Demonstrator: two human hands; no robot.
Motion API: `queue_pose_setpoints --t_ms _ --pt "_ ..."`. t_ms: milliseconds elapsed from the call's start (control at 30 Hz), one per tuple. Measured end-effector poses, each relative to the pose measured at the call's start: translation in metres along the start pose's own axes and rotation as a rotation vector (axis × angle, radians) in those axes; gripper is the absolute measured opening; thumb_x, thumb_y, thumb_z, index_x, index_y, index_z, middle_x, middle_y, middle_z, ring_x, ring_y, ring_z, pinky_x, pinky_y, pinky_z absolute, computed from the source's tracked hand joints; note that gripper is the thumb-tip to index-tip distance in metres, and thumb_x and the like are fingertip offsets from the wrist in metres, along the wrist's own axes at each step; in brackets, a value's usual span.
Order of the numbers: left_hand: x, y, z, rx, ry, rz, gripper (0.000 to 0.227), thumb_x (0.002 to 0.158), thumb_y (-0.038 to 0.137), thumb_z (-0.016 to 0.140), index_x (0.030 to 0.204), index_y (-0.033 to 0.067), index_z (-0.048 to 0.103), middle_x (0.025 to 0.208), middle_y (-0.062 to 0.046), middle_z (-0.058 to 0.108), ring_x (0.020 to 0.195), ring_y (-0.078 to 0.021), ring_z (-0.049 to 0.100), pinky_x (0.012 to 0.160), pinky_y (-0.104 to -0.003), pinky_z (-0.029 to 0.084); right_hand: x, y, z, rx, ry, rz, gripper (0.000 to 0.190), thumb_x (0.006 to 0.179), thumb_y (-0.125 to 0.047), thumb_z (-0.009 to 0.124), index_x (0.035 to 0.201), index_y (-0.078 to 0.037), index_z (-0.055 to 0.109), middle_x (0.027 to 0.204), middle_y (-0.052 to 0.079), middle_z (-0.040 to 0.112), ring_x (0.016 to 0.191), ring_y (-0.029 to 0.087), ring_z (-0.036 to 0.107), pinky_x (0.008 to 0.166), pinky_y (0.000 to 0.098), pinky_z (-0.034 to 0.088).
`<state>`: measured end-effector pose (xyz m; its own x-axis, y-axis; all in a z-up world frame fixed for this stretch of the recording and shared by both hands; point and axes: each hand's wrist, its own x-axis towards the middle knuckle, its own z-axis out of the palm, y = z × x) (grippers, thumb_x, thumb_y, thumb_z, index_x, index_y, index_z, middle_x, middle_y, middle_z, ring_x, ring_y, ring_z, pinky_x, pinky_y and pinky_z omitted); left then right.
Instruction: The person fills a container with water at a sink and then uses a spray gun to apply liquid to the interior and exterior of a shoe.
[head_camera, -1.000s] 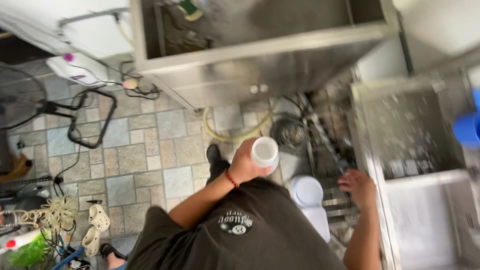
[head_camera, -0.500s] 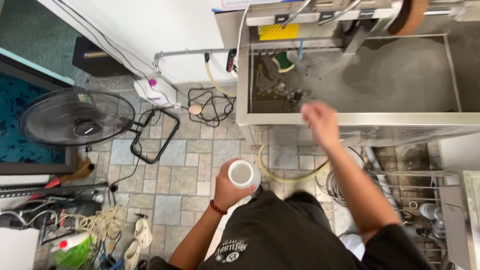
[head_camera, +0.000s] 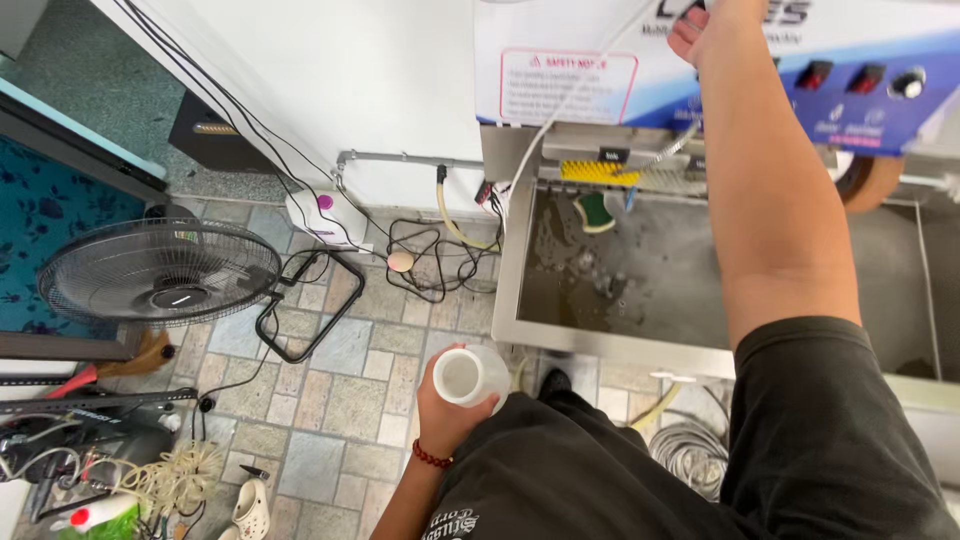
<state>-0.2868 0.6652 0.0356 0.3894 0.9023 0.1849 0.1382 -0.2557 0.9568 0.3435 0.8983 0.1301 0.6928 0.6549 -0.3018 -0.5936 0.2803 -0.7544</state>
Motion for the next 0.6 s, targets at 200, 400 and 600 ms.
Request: queue_pose_setpoints --t_ms 200,400,600 --pt "0.04 -0.008 -0.005 -0.013 0.002 -0.073 0.081 0.059 0.013 0.093 0.131 0.0016 0.057 0.12 -0.011 0.07 0.111 -0.0211 0.069 0.095 -0.035 0.058 0.014 0.001 0.028 -0.213 0.422 -0.129 0.077 0.087 -0.042 0.075 0.137 -0.004 0.031 0.13 0.024 0.053 0.1 0.044 0.072 0.08 0.0607 0.062" --pt "0.103 -0.034 -0.039 -0.008 -0.164 -0.047 0.079 0.059 0.017 0.092 0.129 0.003 0.06 0.121 -0.01 0.07 0.11 -0.021 0.071 0.094 -0.034 0.059 0.003 -0.012 0.013 -0.269 0.597 -0.199 0.071 0.091 -0.04 0.076 0.133 -0.004 0.031 0.121 0.02 0.059 0.092 0.035 0.072 0.071 0.0513 0.06" --pt "0.158 -0.059 -0.085 0.002 -0.329 0.113 0.079 0.06 0.025 0.093 0.128 0.0025 0.059 0.123 -0.013 0.067 0.114 -0.028 0.067 0.098 -0.04 0.055 -0.041 -0.034 -0.021 -0.258 0.554 -0.283 0.051 0.099 -0.036 0.077 0.123 -0.004 0.044 0.108 0.014 0.061 0.084 0.028 0.068 0.065 0.0437 0.054"
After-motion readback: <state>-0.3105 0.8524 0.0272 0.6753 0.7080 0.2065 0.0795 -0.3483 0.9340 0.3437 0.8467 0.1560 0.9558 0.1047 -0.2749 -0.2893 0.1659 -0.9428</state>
